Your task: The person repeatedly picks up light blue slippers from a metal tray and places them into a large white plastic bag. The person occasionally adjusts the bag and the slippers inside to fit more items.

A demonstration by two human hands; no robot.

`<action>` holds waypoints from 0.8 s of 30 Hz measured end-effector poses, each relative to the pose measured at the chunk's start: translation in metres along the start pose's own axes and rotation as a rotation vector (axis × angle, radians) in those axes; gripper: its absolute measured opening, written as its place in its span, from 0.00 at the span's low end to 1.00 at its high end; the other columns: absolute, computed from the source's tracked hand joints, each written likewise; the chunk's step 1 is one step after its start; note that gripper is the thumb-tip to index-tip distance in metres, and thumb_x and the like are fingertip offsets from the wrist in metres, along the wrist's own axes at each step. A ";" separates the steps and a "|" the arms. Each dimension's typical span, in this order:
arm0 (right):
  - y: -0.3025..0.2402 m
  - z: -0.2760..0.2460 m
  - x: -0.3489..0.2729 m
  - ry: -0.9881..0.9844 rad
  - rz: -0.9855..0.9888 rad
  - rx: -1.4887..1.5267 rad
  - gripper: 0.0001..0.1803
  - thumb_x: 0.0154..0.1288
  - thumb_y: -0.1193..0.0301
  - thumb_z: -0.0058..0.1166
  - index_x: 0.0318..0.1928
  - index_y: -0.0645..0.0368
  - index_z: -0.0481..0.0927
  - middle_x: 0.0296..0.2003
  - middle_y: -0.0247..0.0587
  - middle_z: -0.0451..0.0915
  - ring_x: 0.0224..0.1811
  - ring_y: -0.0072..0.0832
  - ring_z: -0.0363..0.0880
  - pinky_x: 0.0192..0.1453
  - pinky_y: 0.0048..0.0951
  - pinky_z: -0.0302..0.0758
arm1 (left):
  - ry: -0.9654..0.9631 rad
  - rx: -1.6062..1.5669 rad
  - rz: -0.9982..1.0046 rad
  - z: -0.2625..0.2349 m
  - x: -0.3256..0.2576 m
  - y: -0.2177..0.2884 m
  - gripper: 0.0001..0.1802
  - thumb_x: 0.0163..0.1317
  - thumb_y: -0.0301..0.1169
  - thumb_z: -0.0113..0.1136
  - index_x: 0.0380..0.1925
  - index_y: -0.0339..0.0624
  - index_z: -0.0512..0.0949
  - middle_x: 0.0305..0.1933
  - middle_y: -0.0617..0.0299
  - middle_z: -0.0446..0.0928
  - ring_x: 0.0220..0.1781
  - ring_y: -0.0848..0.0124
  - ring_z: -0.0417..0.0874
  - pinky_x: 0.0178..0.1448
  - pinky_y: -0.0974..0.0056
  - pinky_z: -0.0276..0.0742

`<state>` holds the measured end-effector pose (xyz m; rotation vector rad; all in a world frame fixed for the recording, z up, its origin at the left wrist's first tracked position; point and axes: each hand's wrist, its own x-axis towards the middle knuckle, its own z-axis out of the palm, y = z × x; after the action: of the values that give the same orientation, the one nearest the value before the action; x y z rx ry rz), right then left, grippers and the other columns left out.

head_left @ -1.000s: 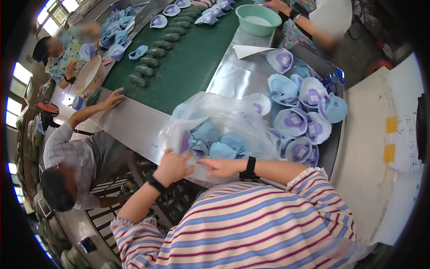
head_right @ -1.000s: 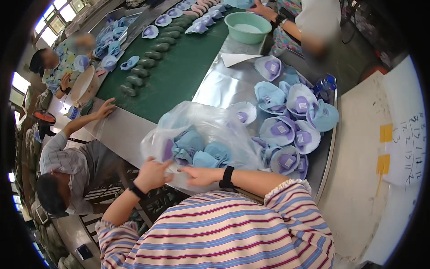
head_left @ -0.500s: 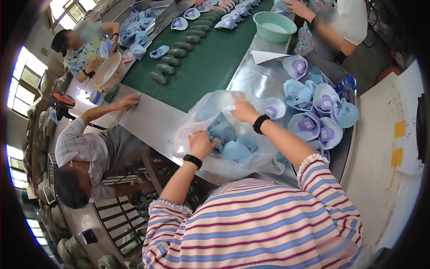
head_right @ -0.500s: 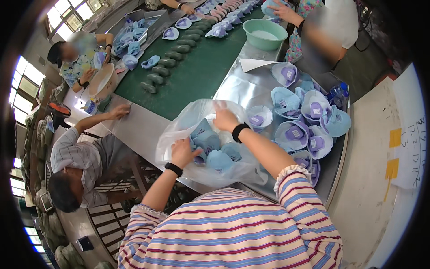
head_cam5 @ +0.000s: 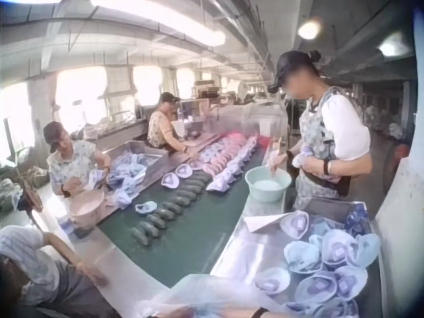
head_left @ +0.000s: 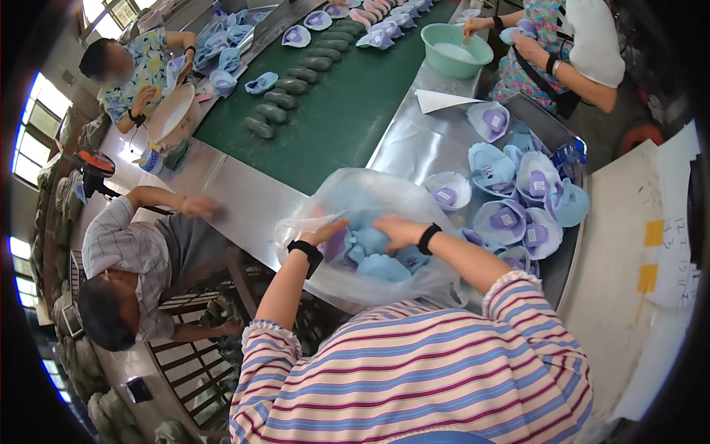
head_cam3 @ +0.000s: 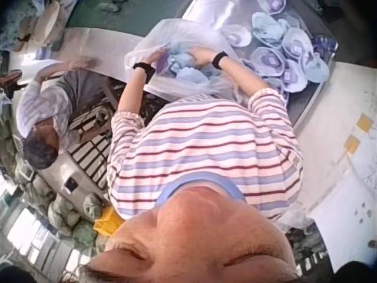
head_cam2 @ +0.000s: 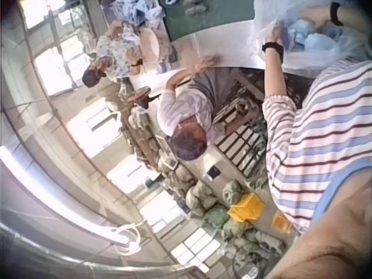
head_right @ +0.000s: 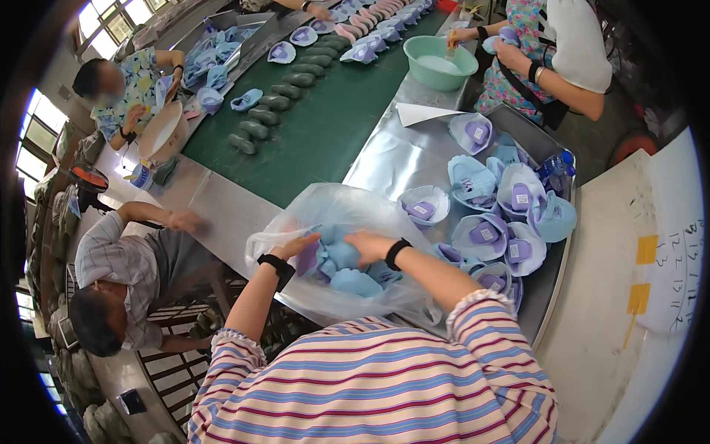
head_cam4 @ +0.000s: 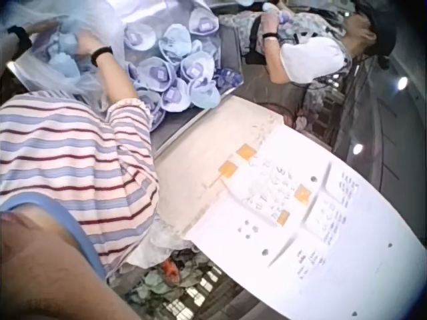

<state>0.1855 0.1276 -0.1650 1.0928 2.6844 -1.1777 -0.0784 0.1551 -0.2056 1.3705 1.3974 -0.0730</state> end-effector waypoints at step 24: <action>0.009 -0.059 -0.072 0.367 0.184 0.311 0.20 0.38 0.66 0.63 0.34 0.61 0.75 0.33 0.47 0.76 0.40 0.40 0.74 0.45 0.32 0.69 | 0.135 -0.035 0.492 0.027 -0.031 0.141 0.39 0.43 0.37 0.69 0.54 0.32 0.63 0.50 0.52 0.72 0.53 0.63 0.70 0.54 0.62 0.68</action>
<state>0.2599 0.1270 -0.1086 1.7135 2.6175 -1.5256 0.0309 0.1616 -0.1079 1.6765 1.1270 0.3711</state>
